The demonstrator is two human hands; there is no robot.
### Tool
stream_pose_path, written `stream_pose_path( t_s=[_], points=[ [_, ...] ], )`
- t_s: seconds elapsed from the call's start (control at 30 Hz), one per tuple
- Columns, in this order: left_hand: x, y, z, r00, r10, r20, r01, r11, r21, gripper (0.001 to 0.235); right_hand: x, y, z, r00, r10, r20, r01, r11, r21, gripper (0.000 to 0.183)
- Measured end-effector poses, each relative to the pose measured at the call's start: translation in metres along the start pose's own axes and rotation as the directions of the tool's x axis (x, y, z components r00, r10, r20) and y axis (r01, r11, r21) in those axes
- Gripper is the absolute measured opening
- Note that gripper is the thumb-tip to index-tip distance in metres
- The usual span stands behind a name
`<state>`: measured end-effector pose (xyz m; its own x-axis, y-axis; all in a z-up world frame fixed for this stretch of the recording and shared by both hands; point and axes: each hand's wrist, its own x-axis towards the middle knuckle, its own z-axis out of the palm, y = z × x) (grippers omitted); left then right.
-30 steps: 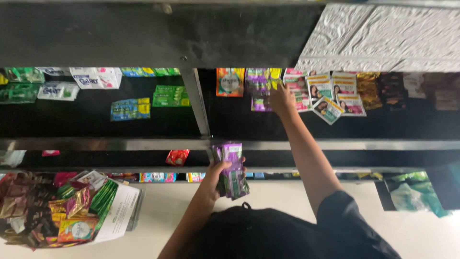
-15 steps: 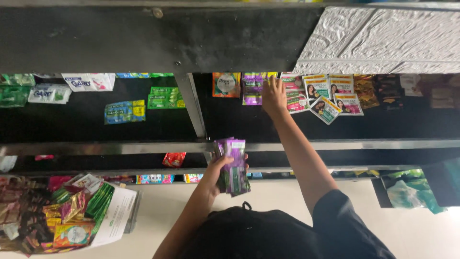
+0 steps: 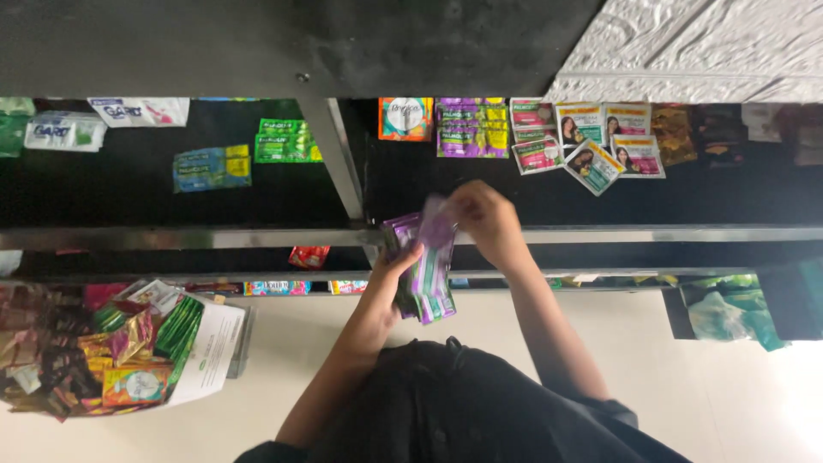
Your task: Organizing various grocery items like bottles and packets on store shelves.
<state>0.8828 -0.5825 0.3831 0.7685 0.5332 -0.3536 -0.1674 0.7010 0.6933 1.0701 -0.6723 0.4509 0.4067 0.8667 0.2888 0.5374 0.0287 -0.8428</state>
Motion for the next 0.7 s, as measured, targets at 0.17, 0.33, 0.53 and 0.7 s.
stream_pose_path(
  t_s=[0.17,0.33,0.53,0.7],
  points=[
    [-0.015,0.018,0.021,0.998,0.044,0.047,-0.043,0.999,-0.029,0.076,-0.043,-0.019,-0.009,0.83,-0.279,-0.482,0.312,0.95,-0.012,0.018],
    [-0.022,0.013,0.013,0.988,0.061,0.14,-0.025,0.969,-0.244,0.072,-0.063,-0.052,0.004,0.499,-0.864,-0.066,0.607,0.403,-0.685,0.026],
    [0.003,0.002,-0.01,0.996,-0.001,-0.088,-0.009,0.994,-0.113,0.062,-0.071,-0.052,0.016,0.786,-0.576,0.226,0.619,0.733,-0.283,0.032],
    [0.0,-0.005,-0.012,0.987,0.159,-0.008,-0.158,0.982,0.1,0.065,-0.06,-0.061,0.006,0.913,-0.409,0.011,0.38,0.838,-0.391,0.029]
  ],
)
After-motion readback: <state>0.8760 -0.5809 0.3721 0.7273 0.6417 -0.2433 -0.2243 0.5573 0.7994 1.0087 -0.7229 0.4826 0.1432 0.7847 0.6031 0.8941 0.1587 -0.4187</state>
